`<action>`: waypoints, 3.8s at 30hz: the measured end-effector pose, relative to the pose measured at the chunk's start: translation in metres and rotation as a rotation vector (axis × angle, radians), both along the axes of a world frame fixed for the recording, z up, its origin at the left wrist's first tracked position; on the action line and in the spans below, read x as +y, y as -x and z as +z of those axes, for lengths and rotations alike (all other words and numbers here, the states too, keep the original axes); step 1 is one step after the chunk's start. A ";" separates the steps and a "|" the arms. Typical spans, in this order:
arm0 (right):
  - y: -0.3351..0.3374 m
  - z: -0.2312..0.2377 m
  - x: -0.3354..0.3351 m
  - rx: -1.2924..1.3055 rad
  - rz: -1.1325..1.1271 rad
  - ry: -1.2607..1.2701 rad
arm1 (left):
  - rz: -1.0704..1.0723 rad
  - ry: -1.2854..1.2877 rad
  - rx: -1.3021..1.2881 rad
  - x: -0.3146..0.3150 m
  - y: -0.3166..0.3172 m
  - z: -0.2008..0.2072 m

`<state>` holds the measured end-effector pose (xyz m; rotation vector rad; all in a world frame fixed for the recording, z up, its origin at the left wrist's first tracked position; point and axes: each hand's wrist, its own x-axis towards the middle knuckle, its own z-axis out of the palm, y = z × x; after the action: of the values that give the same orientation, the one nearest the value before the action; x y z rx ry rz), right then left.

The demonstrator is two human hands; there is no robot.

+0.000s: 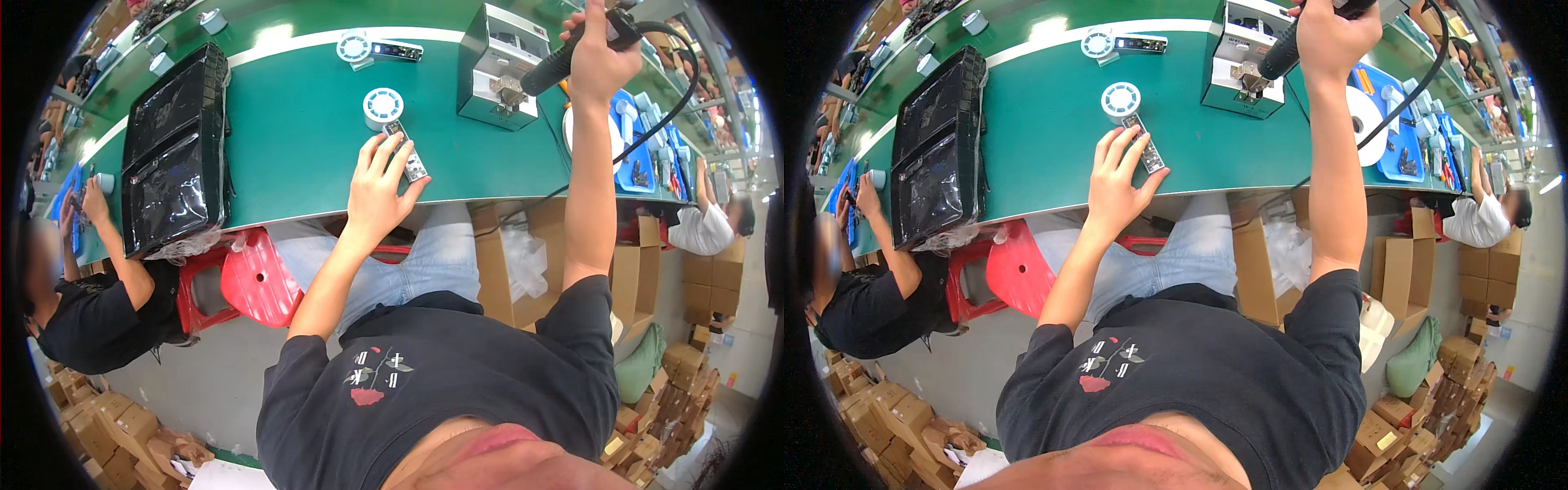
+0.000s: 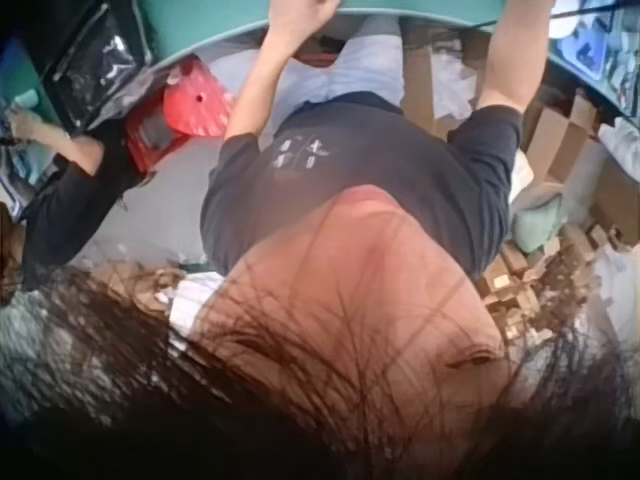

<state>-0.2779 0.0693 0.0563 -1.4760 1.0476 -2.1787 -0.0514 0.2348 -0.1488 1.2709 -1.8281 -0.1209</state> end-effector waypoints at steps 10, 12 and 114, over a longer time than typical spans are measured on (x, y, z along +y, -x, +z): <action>-0.026 -0.006 0.039 -0.015 0.198 -0.113 | 0.018 0.019 -0.051 0.003 0.002 0.002; -0.040 -0.005 0.043 -0.025 0.280 -0.096 | 0.021 0.022 -0.051 0.002 0.001 0.005; -0.007 0.014 -0.006 0.071 0.056 -0.124 | 0.091 -0.006 0.005 -0.001 0.012 0.000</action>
<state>-0.2709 0.0634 0.0699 -1.5178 1.1294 -1.9982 -0.0639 0.2333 -0.1485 1.3541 -1.7637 -0.0799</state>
